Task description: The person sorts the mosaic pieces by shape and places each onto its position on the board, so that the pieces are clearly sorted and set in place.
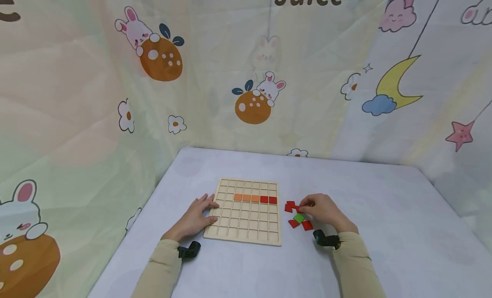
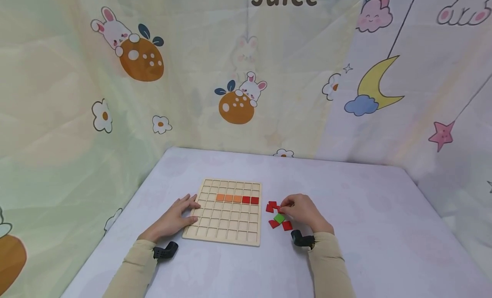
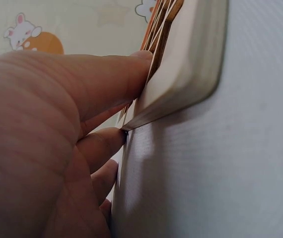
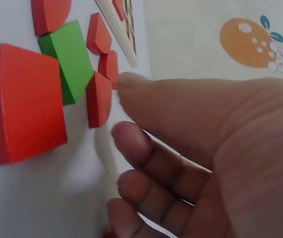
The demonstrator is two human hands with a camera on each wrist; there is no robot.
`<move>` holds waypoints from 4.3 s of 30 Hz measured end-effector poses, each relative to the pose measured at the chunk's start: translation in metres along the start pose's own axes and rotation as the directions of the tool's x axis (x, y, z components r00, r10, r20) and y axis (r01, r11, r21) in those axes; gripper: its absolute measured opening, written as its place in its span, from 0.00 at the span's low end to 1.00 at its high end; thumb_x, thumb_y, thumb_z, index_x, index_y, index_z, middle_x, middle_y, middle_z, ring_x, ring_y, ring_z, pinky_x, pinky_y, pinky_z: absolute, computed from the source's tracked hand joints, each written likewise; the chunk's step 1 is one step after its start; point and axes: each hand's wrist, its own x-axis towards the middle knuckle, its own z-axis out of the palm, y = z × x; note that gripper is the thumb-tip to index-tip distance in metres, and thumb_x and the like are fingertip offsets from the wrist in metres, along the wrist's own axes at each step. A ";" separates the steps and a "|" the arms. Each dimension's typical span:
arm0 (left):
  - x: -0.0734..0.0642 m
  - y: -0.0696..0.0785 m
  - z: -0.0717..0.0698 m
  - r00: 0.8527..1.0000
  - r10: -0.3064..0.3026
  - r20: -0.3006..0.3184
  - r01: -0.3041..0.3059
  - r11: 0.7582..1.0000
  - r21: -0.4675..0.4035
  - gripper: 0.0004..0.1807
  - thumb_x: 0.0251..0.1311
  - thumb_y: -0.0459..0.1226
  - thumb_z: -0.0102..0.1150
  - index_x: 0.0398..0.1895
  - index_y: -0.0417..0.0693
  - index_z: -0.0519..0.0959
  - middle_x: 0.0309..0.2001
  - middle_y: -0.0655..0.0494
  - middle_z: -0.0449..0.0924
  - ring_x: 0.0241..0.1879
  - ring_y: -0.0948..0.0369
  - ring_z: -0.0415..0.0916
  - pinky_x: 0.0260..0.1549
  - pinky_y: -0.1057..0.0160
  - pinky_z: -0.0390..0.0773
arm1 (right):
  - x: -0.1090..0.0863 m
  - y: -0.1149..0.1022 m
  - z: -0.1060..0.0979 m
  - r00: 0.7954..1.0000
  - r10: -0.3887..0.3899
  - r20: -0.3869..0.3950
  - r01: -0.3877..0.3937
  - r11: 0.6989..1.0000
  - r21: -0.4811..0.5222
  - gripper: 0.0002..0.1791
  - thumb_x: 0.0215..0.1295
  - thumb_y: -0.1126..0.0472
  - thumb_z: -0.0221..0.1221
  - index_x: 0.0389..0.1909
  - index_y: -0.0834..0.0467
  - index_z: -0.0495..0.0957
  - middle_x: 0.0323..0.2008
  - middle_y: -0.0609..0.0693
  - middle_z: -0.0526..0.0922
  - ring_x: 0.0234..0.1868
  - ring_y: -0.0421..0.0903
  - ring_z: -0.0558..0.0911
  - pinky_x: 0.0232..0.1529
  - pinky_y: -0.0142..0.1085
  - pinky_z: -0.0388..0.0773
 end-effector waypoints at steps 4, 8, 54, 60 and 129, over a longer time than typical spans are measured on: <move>0.002 0.001 -0.002 1.000 0.003 -0.004 -0.003 1.000 0.006 0.16 0.58 0.38 0.68 0.50 0.54 0.79 0.75 0.49 0.56 0.77 0.47 0.40 0.74 0.43 0.36 | -0.001 0.001 -0.004 0.999 0.004 0.039 -0.005 1.000 0.007 0.06 0.59 0.61 0.67 0.37 0.55 0.84 0.31 0.46 0.80 0.34 0.46 0.74 0.32 0.35 0.77; 0.004 0.000 -0.001 1.000 -0.004 -0.013 0.004 1.000 0.002 0.16 0.58 0.38 0.68 0.50 0.55 0.79 0.75 0.50 0.57 0.77 0.47 0.40 0.73 0.41 0.37 | -0.004 0.001 -0.007 0.997 0.008 0.083 -0.011 0.999 0.034 0.06 0.58 0.62 0.68 0.37 0.55 0.84 0.33 0.46 0.81 0.35 0.46 0.74 0.33 0.35 0.78; 0.001 -0.002 0.004 1.000 -0.019 -0.016 0.019 1.000 -0.010 0.16 0.58 0.37 0.68 0.50 0.55 0.79 0.75 0.51 0.56 0.77 0.48 0.39 0.74 0.42 0.37 | -0.005 -0.006 0.005 0.993 -0.085 0.079 0.083 0.996 0.027 0.11 0.54 0.66 0.69 0.40 0.53 0.85 0.24 0.48 0.72 0.29 0.44 0.71 0.26 0.34 0.69; -0.001 -0.003 0.005 0.999 -0.026 -0.019 0.026 1.000 -0.011 0.16 0.57 0.37 0.68 0.50 0.55 0.79 0.75 0.50 0.56 0.77 0.48 0.40 0.74 0.43 0.37 | -0.004 -0.006 0.007 0.994 -0.078 0.080 0.078 0.997 0.010 0.11 0.53 0.64 0.71 0.38 0.53 0.84 0.24 0.48 0.72 0.30 0.45 0.71 0.27 0.34 0.70; 0.001 -0.004 0.004 1.000 0.009 -0.030 -0.008 1.000 0.005 0.17 0.57 0.37 0.68 0.49 0.56 0.79 0.74 0.49 0.58 0.76 0.47 0.41 0.74 0.43 0.38 | 0.019 -0.054 0.050 0.967 -0.194 -0.167 0.204 0.978 0.050 0.13 0.58 0.57 0.69 0.45 0.50 0.83 0.36 0.43 0.77 0.32 0.43 0.71 0.24 0.32 0.70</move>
